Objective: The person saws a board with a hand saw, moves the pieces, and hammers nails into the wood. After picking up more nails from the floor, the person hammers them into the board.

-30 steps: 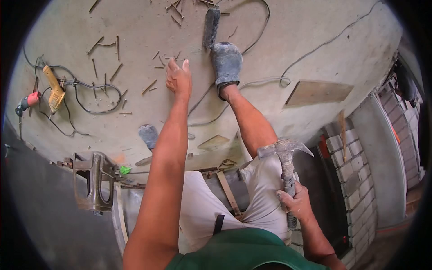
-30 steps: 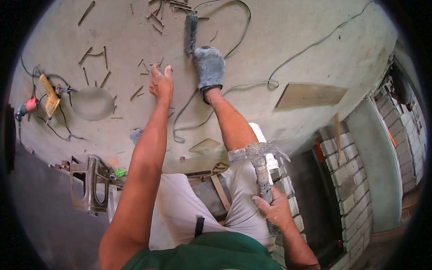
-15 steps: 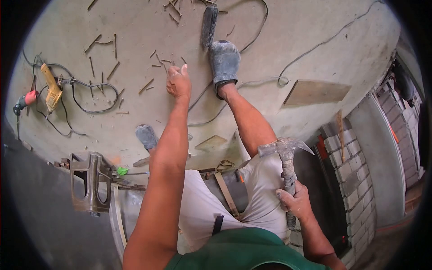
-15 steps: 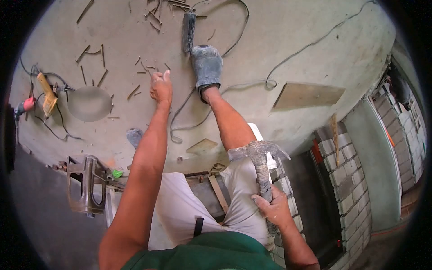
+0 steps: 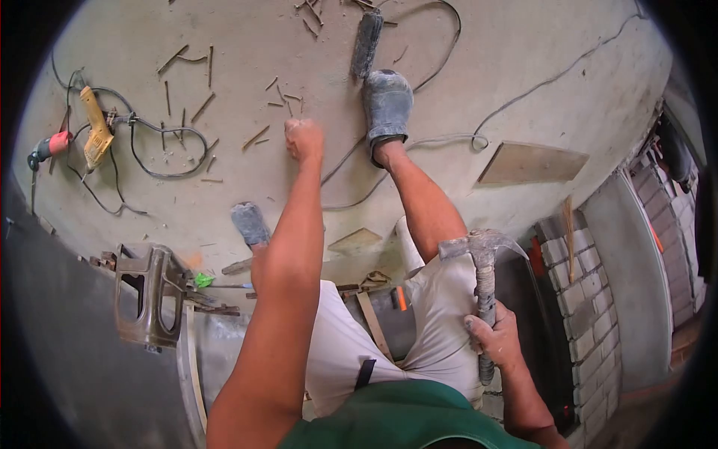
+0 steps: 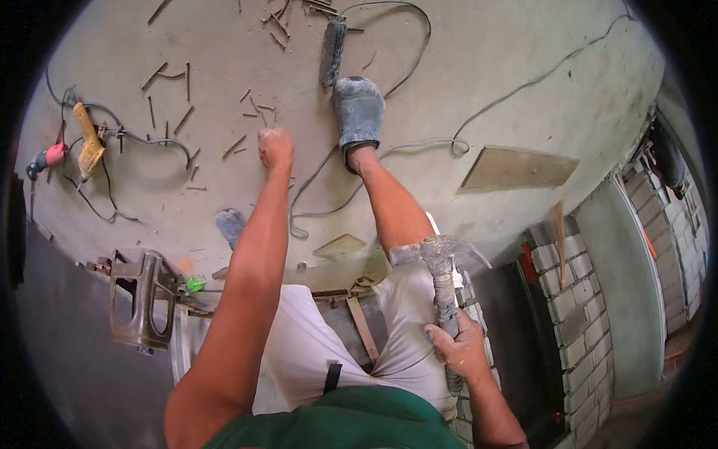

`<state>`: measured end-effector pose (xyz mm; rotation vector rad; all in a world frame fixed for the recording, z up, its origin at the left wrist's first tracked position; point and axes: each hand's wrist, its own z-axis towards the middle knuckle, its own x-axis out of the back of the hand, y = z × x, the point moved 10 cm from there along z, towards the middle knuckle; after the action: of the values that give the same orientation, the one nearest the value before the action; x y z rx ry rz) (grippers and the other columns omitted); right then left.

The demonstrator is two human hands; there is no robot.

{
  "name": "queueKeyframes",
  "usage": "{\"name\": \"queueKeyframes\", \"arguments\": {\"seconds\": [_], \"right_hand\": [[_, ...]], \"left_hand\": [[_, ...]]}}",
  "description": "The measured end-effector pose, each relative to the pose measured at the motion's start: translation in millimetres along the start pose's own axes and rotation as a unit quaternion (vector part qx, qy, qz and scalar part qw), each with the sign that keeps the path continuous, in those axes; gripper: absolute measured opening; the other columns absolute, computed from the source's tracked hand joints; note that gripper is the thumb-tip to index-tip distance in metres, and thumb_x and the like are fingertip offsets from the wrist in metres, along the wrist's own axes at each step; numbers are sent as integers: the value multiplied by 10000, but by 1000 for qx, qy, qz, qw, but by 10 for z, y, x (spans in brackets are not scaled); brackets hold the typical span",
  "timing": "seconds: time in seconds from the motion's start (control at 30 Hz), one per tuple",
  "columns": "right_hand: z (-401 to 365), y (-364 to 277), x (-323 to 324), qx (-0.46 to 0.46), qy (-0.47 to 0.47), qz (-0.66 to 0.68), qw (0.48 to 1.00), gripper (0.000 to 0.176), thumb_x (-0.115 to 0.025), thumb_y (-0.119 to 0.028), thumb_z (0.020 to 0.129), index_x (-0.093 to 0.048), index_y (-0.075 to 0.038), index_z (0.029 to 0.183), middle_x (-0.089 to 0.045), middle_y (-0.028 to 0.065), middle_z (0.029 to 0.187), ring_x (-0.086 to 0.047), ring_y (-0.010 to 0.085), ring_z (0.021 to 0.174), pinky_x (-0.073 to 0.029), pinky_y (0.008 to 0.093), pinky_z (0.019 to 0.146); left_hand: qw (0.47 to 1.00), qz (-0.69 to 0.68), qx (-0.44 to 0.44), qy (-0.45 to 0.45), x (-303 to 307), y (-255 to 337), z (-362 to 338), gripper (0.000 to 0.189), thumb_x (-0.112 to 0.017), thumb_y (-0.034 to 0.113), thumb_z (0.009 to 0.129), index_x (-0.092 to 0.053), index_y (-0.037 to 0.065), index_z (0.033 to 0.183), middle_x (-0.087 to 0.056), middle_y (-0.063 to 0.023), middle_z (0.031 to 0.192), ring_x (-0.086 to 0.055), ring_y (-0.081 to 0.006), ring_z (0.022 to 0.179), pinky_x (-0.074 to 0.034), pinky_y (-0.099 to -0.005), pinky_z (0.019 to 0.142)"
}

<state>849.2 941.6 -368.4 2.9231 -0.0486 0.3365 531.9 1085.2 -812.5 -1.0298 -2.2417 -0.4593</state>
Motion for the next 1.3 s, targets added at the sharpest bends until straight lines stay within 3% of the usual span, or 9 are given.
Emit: {"name": "queueKeyframes", "arguments": {"seconds": [0.07, 0.17, 0.23, 0.43, 0.77, 0.87, 0.93, 1.03, 1.3], "right_hand": [[-5, 0, -23, -9, -4, 7, 1000, 175, -722, -125, 850, -598, -30, 927, -547, -22, 601, -490, 54, 478, -407, 248, 444], [-6, 28, -77, -21, -3, 29, 999, 166, -723, -122, 848, -597, -34, 911, -543, -22, 598, -492, 54, 476, -407, 248, 440], [-1, 48, -94, -22, -2, 32, 999, 162, -723, -121, 847, -595, -37, 898, -541, -21, 596, -491, 55, 472, -404, 248, 437], [-26, 40, -141, -12, 19, -8, 1000, 163, -720, -119, 846, -580, -39, 865, -538, -18, 593, -490, 60, 464, -398, 251, 428], [-76, 54, -257, 7, 39, -47, 998, 191, -722, -148, 848, -576, -27, 863, -523, -14, 592, -482, 64, 471, -404, 262, 438], [-78, 43, -267, 33, 44, -55, 997, 187, -720, -148, 851, -573, -32, 856, -519, -14, 588, -480, 66, 463, -398, 262, 430], [-75, 69, -290, 27, 30, -39, 998, 186, -717, -146, 853, -569, -34, 853, -517, -14, 589, -479, 68, 458, -394, 262, 425], [-66, 70, -328, 14, 23, -30, 999, 181, -709, -133, 856, -556, -36, 846, -509, -12, 582, -475, 72, 442, -384, 262, 410], [-44, -13, -278, 17, 26, -44, 999, 201, -700, -153, 842, -551, -20, 863, -498, -2, 582, -479, 86, 437, -380, 263, 403]], "left_hand": [[999, -22, 4, -49, 8, -190, -22, 184, -546, 183, 888, -592, 56, 1012, -644, -148, 1038, -618, -351, 1010, -498, -451, 850], [996, -80, 22, 32, 246, -345, 50, 184, -531, 177, 928, -554, 49, 1058, -638, -148, 1064, -625, -347, 1008, -499, -453, 848], [983, -16, -124, 135, 302, -141, 162, 181, -527, 179, 953, -521, 37, 1066, -630, -174, 1081, -637, -358, 973, -506, -454, 824], [996, 31, -45, 66, 170, -8, 237, 230, -519, 188, 950, -534, -7, 1072, -624, -212, 1058, -651, -362, 955, -531, -459, 813], [994, 48, -59, 72, 118, -77, 420, 207, -526, 136, 886, -536, -11, 1031, -629, -235, 1012, -652, -377, 951, -526, -442, 812], [989, -131, -10, 70, 159, -540, 395, 166, -572, 141, 841, -542, 13, 943, -632, -171, 855, -653, -304, 803, -504, -408, 716], [923, -373, 84, -27, 19, -888, 254, 125, -606, 121, 803, -525, 32, 839, -567, -81, 716, -575, -204, 651, -450, -377, 599], [930, -358, 37, -71, -62, -1076, 201, 106, -626, 84, 785, -539, 53, 835, -519, -8, 684, -448, -88, 542, -361, -271, 438], [805, -543, 69, -231, 150, -572, -406, 135, -649, 116, 807, -516, 119, 830, -582, -17, 786, -438, -70, 542, -352, -221, 433]]}}
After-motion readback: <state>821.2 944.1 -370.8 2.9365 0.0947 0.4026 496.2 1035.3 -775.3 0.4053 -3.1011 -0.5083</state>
